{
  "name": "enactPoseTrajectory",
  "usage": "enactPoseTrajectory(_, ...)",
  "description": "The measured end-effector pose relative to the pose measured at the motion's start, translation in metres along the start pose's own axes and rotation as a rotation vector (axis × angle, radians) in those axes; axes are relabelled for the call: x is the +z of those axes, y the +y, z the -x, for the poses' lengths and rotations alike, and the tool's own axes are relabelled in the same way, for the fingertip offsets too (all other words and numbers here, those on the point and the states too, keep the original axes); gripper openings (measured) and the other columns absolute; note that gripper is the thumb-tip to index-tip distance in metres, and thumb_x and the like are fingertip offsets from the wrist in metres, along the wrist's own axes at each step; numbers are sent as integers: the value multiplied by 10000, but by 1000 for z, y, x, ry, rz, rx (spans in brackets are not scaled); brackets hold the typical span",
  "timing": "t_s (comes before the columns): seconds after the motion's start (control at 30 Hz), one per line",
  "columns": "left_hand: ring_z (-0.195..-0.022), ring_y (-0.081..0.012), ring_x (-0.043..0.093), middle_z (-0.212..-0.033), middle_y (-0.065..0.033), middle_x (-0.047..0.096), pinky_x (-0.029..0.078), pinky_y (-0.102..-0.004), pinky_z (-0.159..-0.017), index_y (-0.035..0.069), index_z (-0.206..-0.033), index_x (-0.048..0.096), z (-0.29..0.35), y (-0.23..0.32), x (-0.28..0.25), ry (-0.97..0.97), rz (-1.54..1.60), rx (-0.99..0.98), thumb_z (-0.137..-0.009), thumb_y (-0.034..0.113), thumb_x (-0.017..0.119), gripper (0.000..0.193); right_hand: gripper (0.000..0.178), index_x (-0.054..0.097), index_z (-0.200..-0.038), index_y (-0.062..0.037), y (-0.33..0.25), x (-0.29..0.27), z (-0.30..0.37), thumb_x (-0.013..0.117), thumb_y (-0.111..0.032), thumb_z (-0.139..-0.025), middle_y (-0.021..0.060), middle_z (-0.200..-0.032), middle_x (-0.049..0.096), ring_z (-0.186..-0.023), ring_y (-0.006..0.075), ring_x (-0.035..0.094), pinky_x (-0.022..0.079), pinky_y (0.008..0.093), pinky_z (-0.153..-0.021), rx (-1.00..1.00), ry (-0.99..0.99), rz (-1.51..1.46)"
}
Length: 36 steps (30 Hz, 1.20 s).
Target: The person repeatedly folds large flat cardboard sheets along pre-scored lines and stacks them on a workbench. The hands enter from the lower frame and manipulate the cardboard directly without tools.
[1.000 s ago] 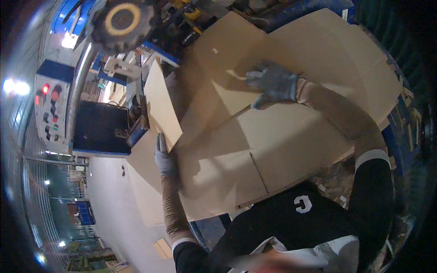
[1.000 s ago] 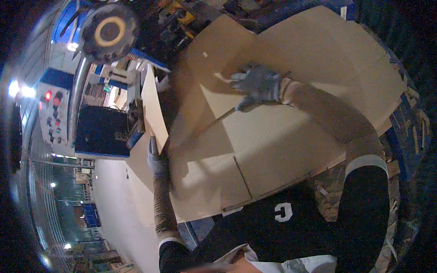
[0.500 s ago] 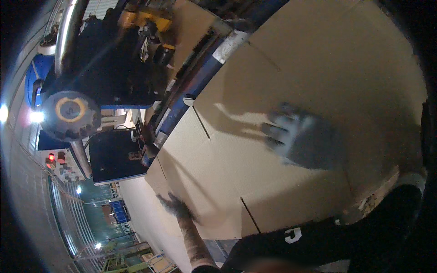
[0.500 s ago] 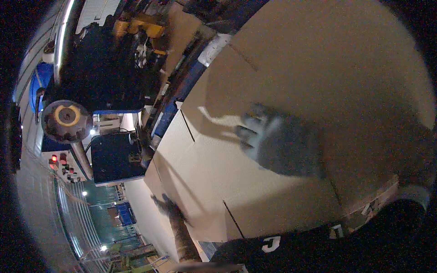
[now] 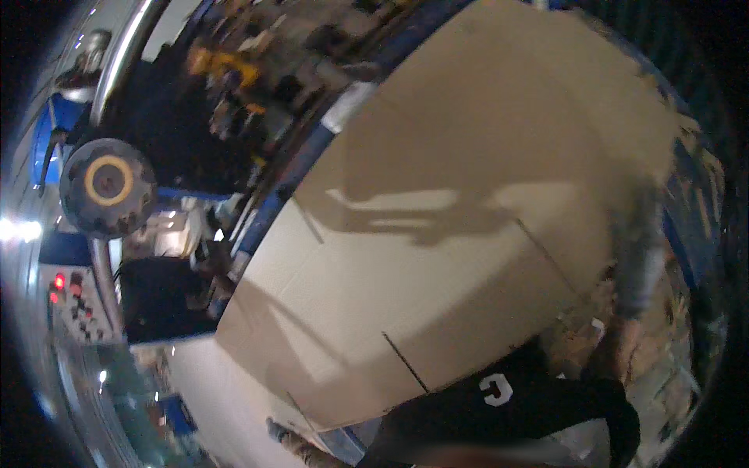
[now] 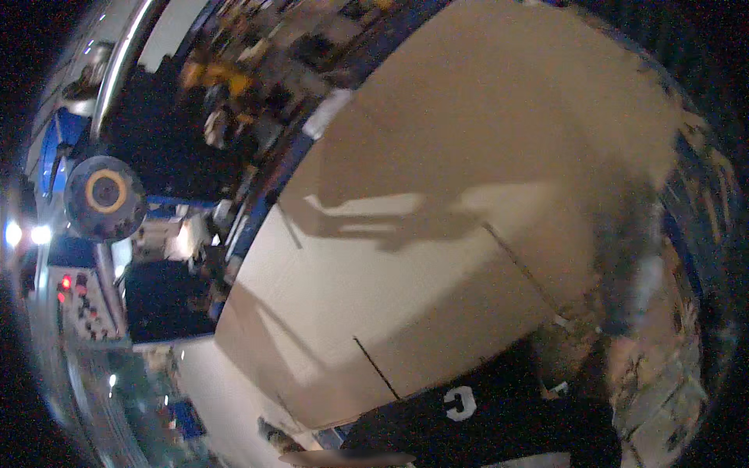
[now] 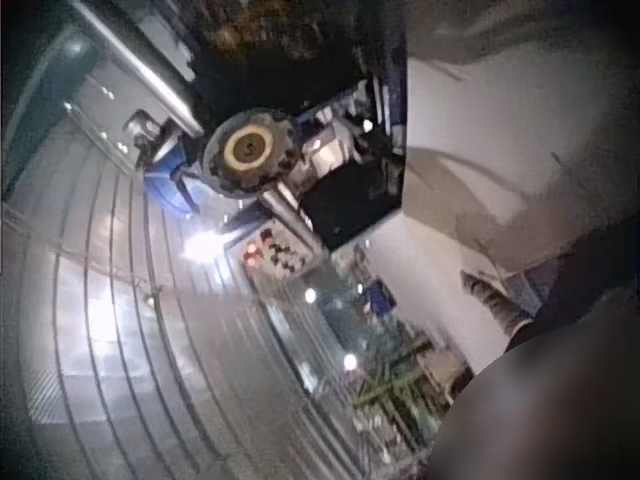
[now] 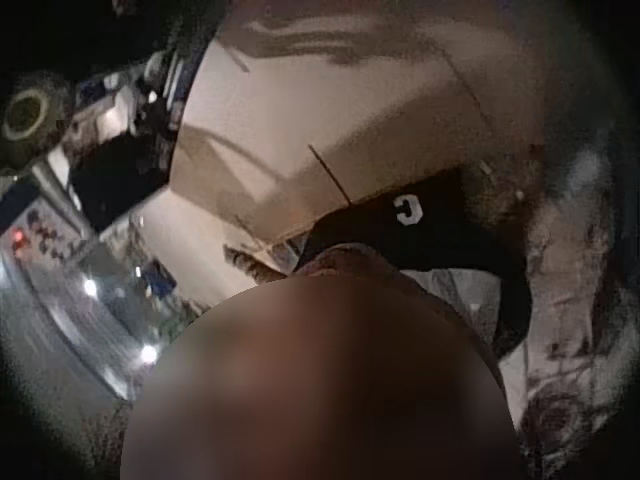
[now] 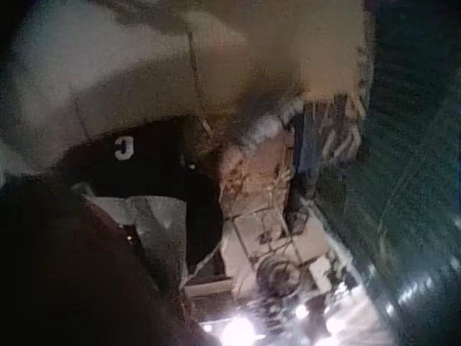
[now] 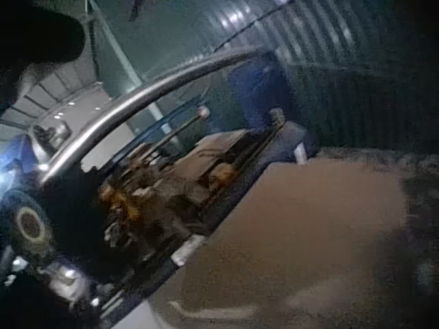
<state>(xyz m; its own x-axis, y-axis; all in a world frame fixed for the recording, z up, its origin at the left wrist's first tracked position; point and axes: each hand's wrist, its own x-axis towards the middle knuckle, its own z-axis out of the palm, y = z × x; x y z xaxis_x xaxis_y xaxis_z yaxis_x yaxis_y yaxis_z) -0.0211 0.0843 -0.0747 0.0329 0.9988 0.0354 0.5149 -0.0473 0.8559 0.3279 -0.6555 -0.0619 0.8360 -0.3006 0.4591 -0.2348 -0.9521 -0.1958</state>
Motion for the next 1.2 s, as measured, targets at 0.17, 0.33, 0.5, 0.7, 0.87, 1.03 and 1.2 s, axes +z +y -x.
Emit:
enactPoseTrajectory(0.17,-1203,-297,475,-1360,-169,477,381,-419,-1018,-35,-1340,462,43,64,34,-52,153,178,-972,320,436,513,498,568,-1246,-61,0,14,30,645,-356,-852,209,-1293,536,-1194,378,507,423,415,-989,115,-1,50)
enactPoseTrajectory(0.33,-1200,-298,478,-1353,-168,484,385,-424,-1017,-33,-1335,468,27,88,36,-95,285,305,-973,313,435,501,517,600,-1204,-70,8,30,8,629,-446,-850,192,-1141,627,-1151,384,532,448,427,-948,245,190,-302)
enactPoseTrajectory(0.5,-1196,-300,482,-1346,-166,490,389,-428,-1016,-31,-1329,474,-1,103,-4,-151,411,412,-975,305,434,490,530,594,-1199,-22,14,53,-16,610,-441,-876,144,-1097,671,-1079,303,600,468,351,-913,398,354,-758)
enactPoseTrajectory(0.7,-1184,-306,497,-1328,-163,507,398,-440,-1013,-26,-1311,491,-27,107,-55,-286,657,326,-967,289,453,468,410,579,-1215,-24,-2,27,-69,619,-246,-872,69,-1124,651,-955,209,611,491,320,-807,463,581,-1502)
enactPoseTrajectory(0.87,-1123,-280,550,-1264,-140,563,449,-426,-960,-3,-1261,544,-55,64,-41,-530,883,192,-894,196,584,420,389,573,-1241,-42,-57,-84,-24,613,-105,-859,60,-1170,627,-967,155,591,479,311,-825,109,190,-1454)
enactPoseTrajectory(1.03,-1112,-278,581,-1270,-169,577,438,-391,-982,-11,-1244,560,42,18,-4,-427,396,592,-799,-27,596,446,276,656,-1113,-59,-98,-102,116,626,-80,-839,138,-1112,652,-1033,290,629,481,390,-923,-194,157,-369)
enactPoseTrajectory(1.2,-1210,-400,499,-1343,-206,507,375,-472,-1046,48,-1244,559,150,62,44,-738,-239,1388,-716,-31,547,535,422,627,-1139,-109,-102,-70,158,652,-168,-723,136,-1185,610,-1164,336,542,381,516,-1045,-1136,-262,-447)
